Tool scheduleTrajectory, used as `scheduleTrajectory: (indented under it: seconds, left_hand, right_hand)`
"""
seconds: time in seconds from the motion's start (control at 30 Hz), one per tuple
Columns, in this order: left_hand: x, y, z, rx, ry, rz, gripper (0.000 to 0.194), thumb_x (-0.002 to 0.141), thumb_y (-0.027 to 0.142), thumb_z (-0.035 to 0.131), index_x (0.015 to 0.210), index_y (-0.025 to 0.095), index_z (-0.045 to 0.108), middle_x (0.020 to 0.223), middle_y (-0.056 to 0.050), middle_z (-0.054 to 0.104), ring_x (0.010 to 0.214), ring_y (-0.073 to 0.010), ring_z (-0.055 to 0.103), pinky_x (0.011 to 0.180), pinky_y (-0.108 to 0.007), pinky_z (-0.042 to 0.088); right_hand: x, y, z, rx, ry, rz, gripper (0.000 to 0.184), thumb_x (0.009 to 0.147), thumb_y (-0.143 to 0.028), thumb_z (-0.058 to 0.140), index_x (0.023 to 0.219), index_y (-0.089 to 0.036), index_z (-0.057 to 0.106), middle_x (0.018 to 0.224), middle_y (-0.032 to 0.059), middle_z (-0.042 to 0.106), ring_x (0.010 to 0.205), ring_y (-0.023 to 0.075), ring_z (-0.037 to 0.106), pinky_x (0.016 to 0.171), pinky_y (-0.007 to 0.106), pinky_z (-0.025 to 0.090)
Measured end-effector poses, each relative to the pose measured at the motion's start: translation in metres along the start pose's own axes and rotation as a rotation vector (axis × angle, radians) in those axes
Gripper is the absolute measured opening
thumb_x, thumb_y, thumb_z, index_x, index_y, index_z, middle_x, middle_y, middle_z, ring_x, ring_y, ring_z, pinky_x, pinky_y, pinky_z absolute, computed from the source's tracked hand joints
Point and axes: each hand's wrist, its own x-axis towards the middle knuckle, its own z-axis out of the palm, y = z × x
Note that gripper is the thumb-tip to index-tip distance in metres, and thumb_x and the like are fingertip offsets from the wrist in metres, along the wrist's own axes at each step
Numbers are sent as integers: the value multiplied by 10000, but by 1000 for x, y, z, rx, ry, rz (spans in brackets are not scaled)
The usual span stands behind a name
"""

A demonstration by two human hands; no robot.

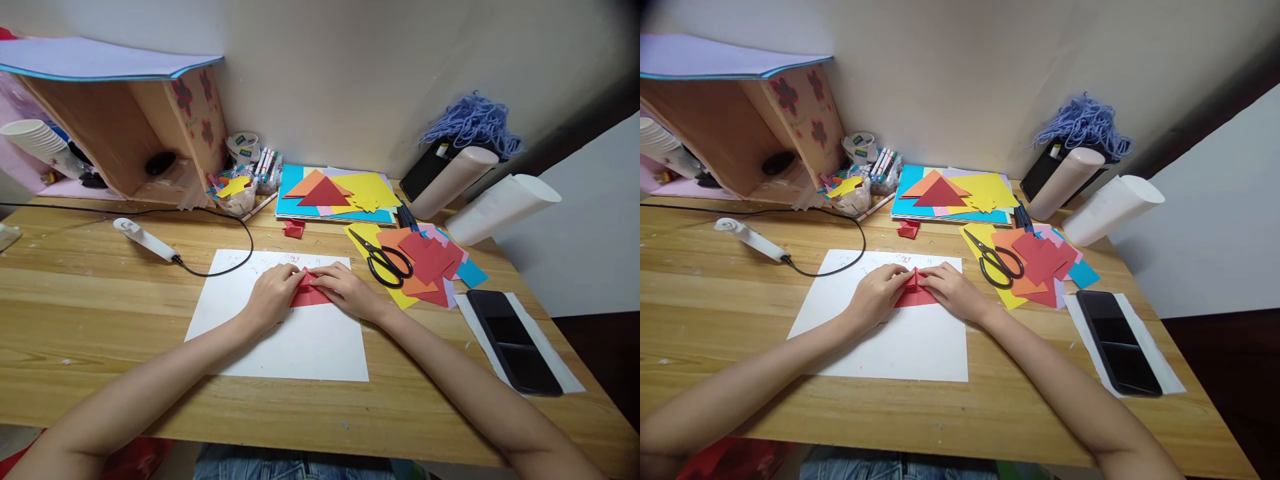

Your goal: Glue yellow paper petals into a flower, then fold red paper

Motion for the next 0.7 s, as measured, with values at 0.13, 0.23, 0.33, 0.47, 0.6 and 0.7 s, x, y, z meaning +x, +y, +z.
scheduleTrajectory:
  seconds: [0.13,0.23,0.33,0.47,0.6,0.7]
  left_hand:
    - [-2,0,2,4,-38,102,280,849,81,363,1060,153,533,1025,-107,595,894,-186,560,712,-316,468]
    - [-2,0,0,-6,-83,118,264,842,62,369,1034,129,537,1001,-108,605,892,-188,563,724,-315,474]
    - [-1,1,-4,9,-123,115,265,834,53,376,1033,121,539,984,-105,612,884,-197,561,714,-323,477]
    - [-1,2,-9,21,-174,106,332,797,11,379,1056,147,536,1010,-96,605,927,-202,552,728,-334,478]
    - [-1,4,-12,28,-212,117,377,792,14,376,1112,151,519,1060,-96,595,993,-203,537,782,-347,476]
    - [-2,7,-13,68,-222,118,351,828,61,369,1137,140,516,1111,-106,589,1029,-209,532,818,-359,467]
  right_hand:
    - [0,0,1,-5,13,-9,219,877,-184,430,1007,-216,603,1162,77,569,1017,198,502,831,409,480]
    - [2,-3,-1,-13,-7,3,203,880,-182,424,981,-201,598,1219,71,545,987,193,495,823,397,480]
    - [4,-8,-3,-3,-41,26,187,884,-184,414,951,-192,588,1198,68,568,927,184,490,792,376,489]
    - [6,-10,-5,12,-44,38,192,883,-185,408,970,-195,579,1165,73,585,921,189,489,785,379,487]
    - [8,-10,-3,39,-8,69,252,883,-178,401,1086,-199,548,1032,77,625,885,186,504,758,357,491]
    - [9,-10,-1,30,11,85,253,889,-199,401,1092,-216,552,940,64,633,847,180,511,737,338,487]
